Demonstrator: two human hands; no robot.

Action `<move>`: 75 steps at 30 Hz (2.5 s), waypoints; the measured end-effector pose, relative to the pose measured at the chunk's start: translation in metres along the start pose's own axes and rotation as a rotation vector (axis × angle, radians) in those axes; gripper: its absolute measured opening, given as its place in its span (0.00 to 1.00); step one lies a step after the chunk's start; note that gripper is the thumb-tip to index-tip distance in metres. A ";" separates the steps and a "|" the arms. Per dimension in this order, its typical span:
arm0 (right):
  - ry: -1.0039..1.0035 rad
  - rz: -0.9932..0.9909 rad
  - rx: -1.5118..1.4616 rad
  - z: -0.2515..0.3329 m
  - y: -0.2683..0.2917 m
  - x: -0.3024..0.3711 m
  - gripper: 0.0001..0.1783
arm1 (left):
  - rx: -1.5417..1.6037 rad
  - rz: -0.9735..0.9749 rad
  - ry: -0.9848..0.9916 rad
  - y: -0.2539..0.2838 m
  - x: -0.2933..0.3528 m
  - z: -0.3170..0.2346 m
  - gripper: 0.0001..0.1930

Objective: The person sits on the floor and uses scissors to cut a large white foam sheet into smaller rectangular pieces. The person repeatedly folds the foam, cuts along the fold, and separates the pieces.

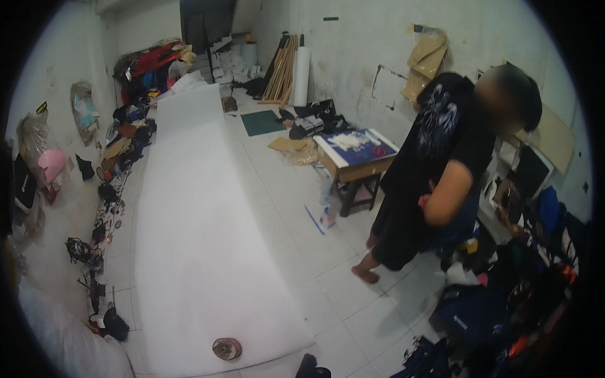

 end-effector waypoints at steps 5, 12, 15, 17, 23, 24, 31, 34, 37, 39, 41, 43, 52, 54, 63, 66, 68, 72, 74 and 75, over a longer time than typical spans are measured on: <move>0.600 -0.251 -0.329 0.178 0.122 -0.147 0.21 | 0.160 -0.010 -0.146 0.111 0.013 -0.261 0.23; 0.417 -0.110 -0.842 0.438 0.259 -0.204 0.18 | 0.385 0.189 0.267 0.204 -0.031 -0.382 0.24; 0.782 -0.275 -0.506 0.431 0.238 -0.272 0.19 | 0.242 0.247 0.175 0.181 -0.123 -0.373 0.24; 0.508 -0.102 -0.277 0.384 0.213 -0.346 0.21 | 0.185 0.266 0.140 0.188 -0.182 -0.385 0.25; 0.265 0.116 -0.146 0.545 0.284 -0.451 0.22 | -0.272 0.109 -0.246 0.353 -0.385 -0.560 0.26; 0.268 0.112 -0.159 0.574 0.296 -0.474 0.22 | -0.054 0.151 -0.130 0.406 -0.421 -0.610 0.25; 0.402 0.118 -0.364 0.858 0.366 -0.622 0.23 | 0.479 -0.355 -0.588 0.757 -0.494 -0.879 0.27; 0.481 0.187 -0.351 0.970 0.369 -0.690 0.23 | 0.423 -0.367 -0.569 0.822 -0.564 -0.906 0.27; 0.576 0.328 -0.195 1.063 0.357 -0.749 0.24 | 0.349 -0.279 -0.294 0.805 -0.664 -0.849 0.27; 0.604 0.422 -0.049 1.089 0.360 -0.789 0.24 | 0.223 -0.077 -0.096 0.775 -0.697 -0.802 0.31; 0.650 0.512 0.070 1.130 0.371 -0.831 0.24 | 0.225 0.011 0.135 0.746 -0.710 -0.739 0.30; 0.729 0.572 0.126 1.194 0.390 -0.880 0.24 | 0.258 0.024 0.290 0.735 -0.709 -0.704 0.30; 0.602 0.169 -0.295 1.592 0.475 -1.077 0.16 | 0.894 0.252 0.543 0.758 -0.830 -0.699 0.19; 0.588 0.178 -0.264 1.636 0.480 -1.095 0.16 | 0.719 0.229 0.389 0.831 -0.929 -0.727 0.29; 0.348 0.195 -0.110 1.780 0.506 -1.220 0.16 | 0.758 -0.532 0.079 1.454 -1.251 -0.880 0.24; 0.313 0.248 -0.020 1.841 0.501 -1.291 0.16 | 0.758 -0.614 0.063 1.548 -1.331 -0.901 0.24; 0.322 0.287 0.057 1.894 0.504 -1.346 0.15 | 0.761 -0.608 0.140 1.574 -1.386 -0.904 0.25; 0.750 0.299 0.511 2.024 0.557 -1.513 0.15 | 0.697 -0.367 0.290 1.533 -1.465 -0.936 0.25; 1.238 0.090 1.048 2.122 0.656 -1.599 0.15 | 0.490 -0.043 0.079 1.498 -1.508 -0.986 0.28; 0.936 0.041 0.573 2.205 0.634 -1.625 0.14 | 0.496 0.147 0.225 1.494 -1.513 -0.975 0.30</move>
Point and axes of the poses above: each hand's wrist, its own x-axis away from the middle knuckle, its own y-axis out of the back of the hand, z = x × y, the point moved 5 cm from there along -x, towards the middle knuckle, and after that the axes turned 15 degrees about -x, right-handed, at the moved point
